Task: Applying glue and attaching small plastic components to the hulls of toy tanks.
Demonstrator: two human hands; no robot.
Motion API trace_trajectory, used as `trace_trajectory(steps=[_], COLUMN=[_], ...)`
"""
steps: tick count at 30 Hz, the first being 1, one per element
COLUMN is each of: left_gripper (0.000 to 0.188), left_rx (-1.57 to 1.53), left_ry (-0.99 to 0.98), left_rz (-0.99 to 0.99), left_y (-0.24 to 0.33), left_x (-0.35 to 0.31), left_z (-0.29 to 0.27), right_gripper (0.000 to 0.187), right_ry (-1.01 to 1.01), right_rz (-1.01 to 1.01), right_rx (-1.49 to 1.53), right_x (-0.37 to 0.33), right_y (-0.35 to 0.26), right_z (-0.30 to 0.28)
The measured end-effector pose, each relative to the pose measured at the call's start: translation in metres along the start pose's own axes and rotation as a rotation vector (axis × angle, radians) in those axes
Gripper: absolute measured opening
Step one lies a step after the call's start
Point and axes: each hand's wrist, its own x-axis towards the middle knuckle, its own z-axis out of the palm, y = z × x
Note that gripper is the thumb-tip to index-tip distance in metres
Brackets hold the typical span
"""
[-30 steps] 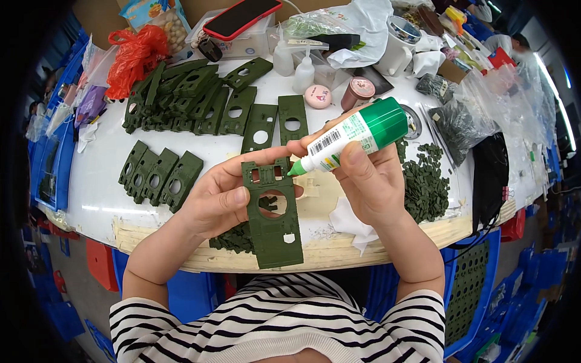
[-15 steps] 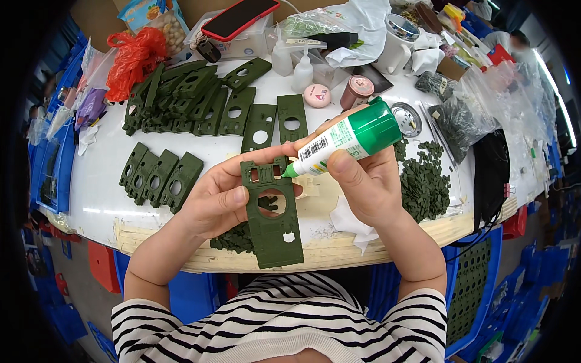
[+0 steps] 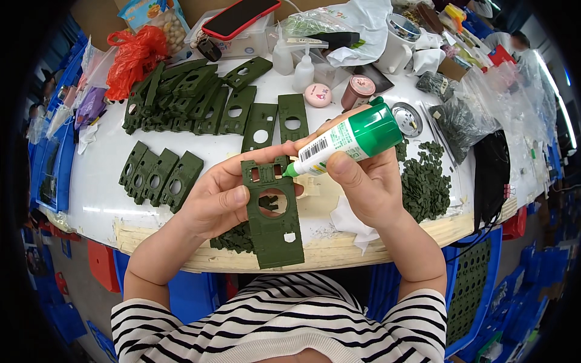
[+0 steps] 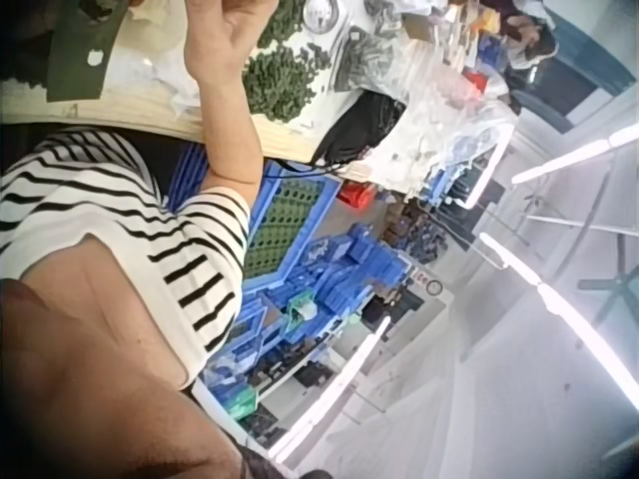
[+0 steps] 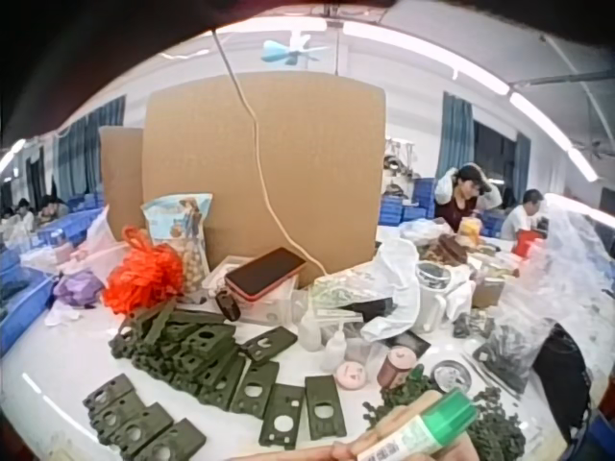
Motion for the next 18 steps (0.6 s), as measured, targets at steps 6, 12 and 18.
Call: trace_trajectory(steps=[6,12,18], left_gripper=[0.067,0.068,0.067], left_rx=[-0.011,-0.013,-0.011], left_ry=[0.002,-0.003,0.000], left_rz=[0.008,0.008,0.006], left_y=[-0.0007,-0.0012,-0.0010], left_x=[0.0000,0.0003,-0.0006], left_z=[0.0003,-0.0010,-0.0007], right_gripper=[0.036,0.036,0.037], right_ry=[-0.006,-0.010,0.002], right_rz=[-0.010,-0.008,0.016], right_rx=[0.012,0.003,0.067], right_x=[0.0006,0.0010,-0.0005], right_y=[0.0011,0.0007,0.0030], right_z=[-0.0006,-0.0009,-0.0021])
